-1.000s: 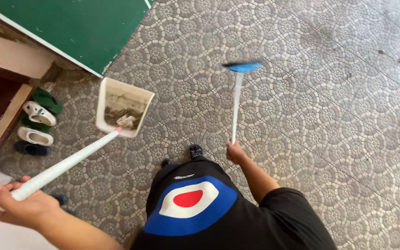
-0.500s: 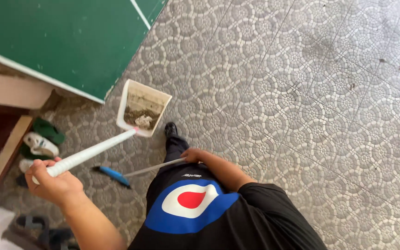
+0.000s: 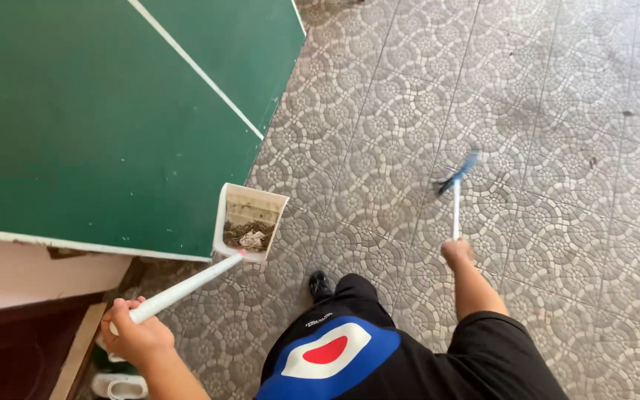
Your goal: The person sweeps debris on a patterned tile floor using a blue broom and a white dustpan, gathering the debris into the dustpan and moving across the room. The person repeatedly sweeps small patches and transfers the collected debris into the dustpan.
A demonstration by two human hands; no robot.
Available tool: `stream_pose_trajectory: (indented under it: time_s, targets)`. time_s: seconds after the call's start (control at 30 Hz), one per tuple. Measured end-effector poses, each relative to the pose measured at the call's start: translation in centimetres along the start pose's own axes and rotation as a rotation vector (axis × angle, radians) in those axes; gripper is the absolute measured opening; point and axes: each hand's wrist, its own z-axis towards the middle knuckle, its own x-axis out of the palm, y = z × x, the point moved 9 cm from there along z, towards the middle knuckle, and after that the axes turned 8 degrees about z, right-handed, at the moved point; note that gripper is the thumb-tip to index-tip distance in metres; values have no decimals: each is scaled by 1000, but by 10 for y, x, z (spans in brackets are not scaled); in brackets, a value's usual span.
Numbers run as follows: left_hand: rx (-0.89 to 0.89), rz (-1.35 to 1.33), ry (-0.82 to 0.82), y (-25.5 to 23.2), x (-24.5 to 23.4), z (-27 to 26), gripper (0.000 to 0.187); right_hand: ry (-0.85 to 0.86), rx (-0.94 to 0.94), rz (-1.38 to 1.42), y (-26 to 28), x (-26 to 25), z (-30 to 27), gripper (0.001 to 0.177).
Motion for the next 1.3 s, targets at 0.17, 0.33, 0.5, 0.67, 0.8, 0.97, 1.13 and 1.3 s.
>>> stream_pose_trajectory:
  time_s: [0.17, 0.33, 0.5, 0.67, 0.8, 0.97, 1.13, 1.3]
  targets:
    - [32, -18, 55, -6, 39, 10, 17, 110, 91, 847, 45, 77, -31, 16]
    - [83, -24, 50, -14, 80, 23, 23, 332, -262, 264, 96, 123, -95, 27]
    - [134, -45, 100, -13, 153, 27, 20, 707, -427, -168, 187, 222, -96, 43]
    - [178, 2, 145, 5, 247, 31, 21, 803, -680, -435, 255, 324, -16, 43]
    - [148, 32, 134, 34, 329, 36, 17, 706, -1389, -964, 230, 335, 134, 36]
    - [95, 253, 249, 23, 471, -37, 18, 349, 52, -65, 197, 12, 245, 41]
    - [128, 223, 330, 26, 561, -65, 21, -45, 342, 36, 194, -142, 277, 49]
    - [71, 103, 405, 19, 627, -92, 19, -230, 555, 1158, 226, -98, 289, 22]
